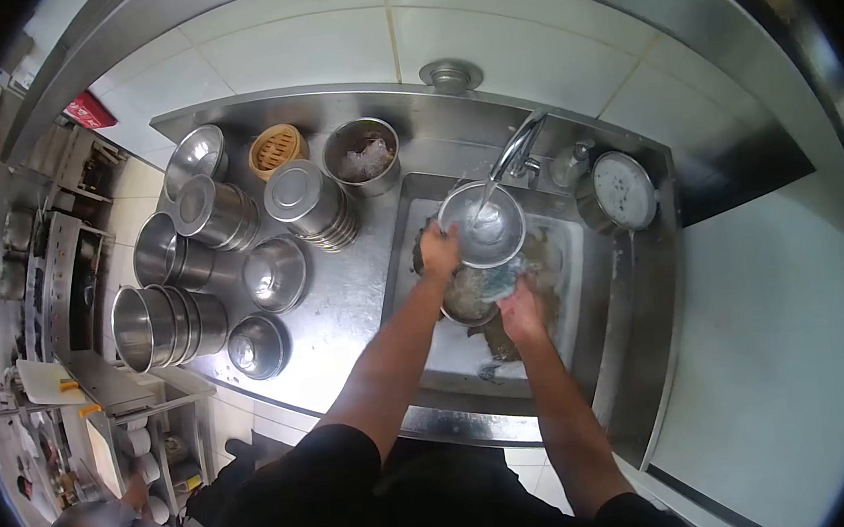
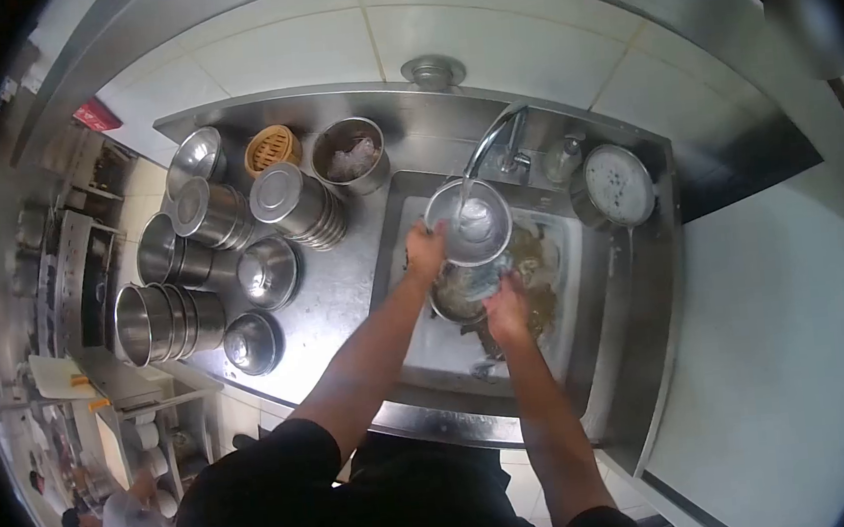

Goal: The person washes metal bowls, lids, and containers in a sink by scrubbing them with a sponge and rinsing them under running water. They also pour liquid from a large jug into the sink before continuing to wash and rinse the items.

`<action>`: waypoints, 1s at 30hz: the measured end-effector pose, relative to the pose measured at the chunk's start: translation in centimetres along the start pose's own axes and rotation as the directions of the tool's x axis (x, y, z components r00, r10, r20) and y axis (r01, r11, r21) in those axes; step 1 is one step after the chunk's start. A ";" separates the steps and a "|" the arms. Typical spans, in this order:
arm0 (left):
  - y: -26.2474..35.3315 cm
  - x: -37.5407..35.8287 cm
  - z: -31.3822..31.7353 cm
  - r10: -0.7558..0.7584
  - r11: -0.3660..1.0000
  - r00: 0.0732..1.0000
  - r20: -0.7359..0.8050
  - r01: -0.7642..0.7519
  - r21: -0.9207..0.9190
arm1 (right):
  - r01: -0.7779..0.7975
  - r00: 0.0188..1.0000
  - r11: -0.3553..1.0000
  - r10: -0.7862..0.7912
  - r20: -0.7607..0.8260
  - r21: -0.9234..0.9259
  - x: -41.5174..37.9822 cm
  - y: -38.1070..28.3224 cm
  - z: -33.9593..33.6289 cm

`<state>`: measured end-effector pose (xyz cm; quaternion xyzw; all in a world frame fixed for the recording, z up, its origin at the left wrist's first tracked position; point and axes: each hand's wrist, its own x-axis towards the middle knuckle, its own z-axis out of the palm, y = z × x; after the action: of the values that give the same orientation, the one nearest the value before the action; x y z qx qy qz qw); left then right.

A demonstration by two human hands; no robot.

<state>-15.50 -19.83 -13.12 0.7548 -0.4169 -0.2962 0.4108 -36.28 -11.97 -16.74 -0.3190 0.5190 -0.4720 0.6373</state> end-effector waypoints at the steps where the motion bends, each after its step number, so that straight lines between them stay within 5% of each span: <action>1: 0.9 0.9 -0.1 0.084 0.996 0.996 0.008 -0.084 -0.021 | 0.072 0.996 0.996 -0.074 -0.049 -0.051 -0.3 -0.1 -1.9; 4: 3.7 2.0 -1.2 0.389 0.919 0.921 0.025 -0.387 -0.076 | 0.041 0.992 0.995 -0.052 -0.116 -0.088 -2.2 -1.7 -4.3; 8: 5.1 2.4 -2.6 -0.134 0.889 0.946 0.294 0.246 -0.387 | -0.140 0.981 0.988 0.131 -0.141 -0.062 -6.3 -8.4 -4.9; 11: 0.1 1.5 -3.1 -0.385 0.483 0.726 0.570 0.684 -0.546 | -0.197 0.963 0.979 0.184 -0.195 -0.049 -8.1 -8.2 -5.7; 13: -2.9 -0.8 -3.3 -0.340 0.233 0.633 0.695 0.773 -0.590 | -0.186 0.961 0.982 0.174 -0.217 -0.036 -9.0 -7.6 -6.0; 22: 1.7 -1.3 -5.1 -0.372 0.452 0.756 0.538 0.654 -0.607 | -0.120 0.977 0.986 0.097 -0.191 -0.115 -10.7 -8.0 -6.1; 25: 2.9 -1.6 -6.6 -0.444 0.591 0.815 0.373 0.579 -0.562 | -0.086 0.984 0.990 0.067 -0.166 -0.114 -10.6 -8.5 -5.4; 30: 1.9 -1.4 -6.4 -0.327 0.653 0.821 0.468 0.555 -0.515 | -0.078 0.986 0.988 0.056 -0.157 -0.137 -11.3 -8.8 -4.7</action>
<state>-11.84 -16.87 -8.19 0.5892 -0.1563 -0.6336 0.4763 -43.39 -4.12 -5.97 -0.3090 0.6092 -0.4351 0.5866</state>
